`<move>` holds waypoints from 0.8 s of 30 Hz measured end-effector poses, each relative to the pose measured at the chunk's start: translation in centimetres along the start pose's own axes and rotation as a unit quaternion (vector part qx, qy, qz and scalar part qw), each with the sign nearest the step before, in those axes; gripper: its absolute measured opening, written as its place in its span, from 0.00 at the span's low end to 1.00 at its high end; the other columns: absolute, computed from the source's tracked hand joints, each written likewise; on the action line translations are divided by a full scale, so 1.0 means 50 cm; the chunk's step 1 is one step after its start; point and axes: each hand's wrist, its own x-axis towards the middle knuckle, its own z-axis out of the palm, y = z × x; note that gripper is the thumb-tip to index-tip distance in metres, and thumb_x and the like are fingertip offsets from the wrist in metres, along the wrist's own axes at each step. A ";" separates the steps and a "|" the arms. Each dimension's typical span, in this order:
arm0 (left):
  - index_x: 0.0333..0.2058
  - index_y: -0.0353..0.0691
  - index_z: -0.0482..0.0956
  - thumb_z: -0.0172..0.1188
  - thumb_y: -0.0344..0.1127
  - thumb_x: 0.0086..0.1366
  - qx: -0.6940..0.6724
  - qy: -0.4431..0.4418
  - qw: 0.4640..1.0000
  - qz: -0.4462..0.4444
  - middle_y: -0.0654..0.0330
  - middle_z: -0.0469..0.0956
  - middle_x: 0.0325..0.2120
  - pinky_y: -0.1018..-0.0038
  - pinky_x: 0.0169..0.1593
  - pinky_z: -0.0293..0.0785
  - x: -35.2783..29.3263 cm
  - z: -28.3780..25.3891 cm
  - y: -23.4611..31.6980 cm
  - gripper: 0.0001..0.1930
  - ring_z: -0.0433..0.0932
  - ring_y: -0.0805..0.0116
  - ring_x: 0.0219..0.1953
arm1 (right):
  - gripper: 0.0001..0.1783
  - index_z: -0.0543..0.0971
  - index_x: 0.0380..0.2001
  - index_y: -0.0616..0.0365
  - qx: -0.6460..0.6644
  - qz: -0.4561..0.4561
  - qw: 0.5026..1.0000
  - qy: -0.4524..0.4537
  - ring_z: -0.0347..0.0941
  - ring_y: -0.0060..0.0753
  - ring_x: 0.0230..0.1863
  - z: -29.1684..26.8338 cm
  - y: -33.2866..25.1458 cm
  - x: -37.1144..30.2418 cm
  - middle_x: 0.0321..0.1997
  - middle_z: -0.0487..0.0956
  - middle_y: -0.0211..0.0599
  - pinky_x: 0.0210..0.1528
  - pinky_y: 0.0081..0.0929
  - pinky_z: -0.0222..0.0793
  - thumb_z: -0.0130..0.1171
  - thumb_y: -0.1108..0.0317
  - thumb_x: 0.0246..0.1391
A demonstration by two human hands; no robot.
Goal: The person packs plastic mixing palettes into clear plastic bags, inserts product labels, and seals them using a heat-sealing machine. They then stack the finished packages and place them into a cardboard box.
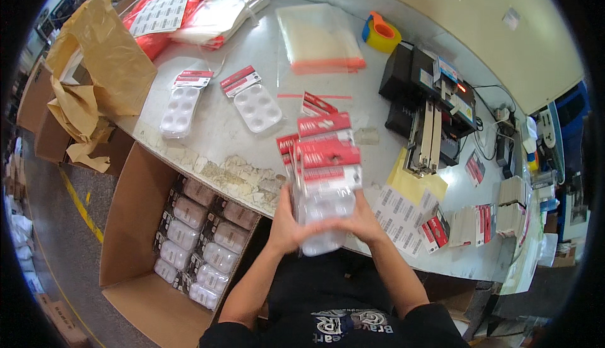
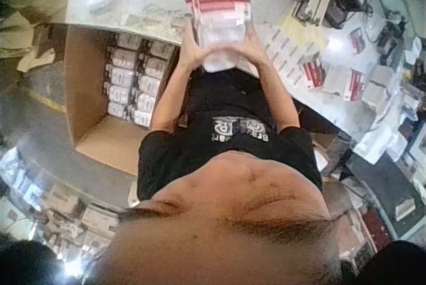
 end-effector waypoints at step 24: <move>0.56 0.22 0.61 0.71 0.62 0.43 0.300 -0.104 0.932 0.176 0.38 0.54 0.60 0.56 0.65 0.53 0.287 0.076 0.127 0.54 0.54 0.44 0.64 | 0.43 0.66 0.56 0.64 0.230 -0.094 0.962 0.111 0.75 0.40 0.49 -0.154 -0.063 0.077 0.53 0.74 0.41 0.52 0.37 0.72 0.72 0.57 0.38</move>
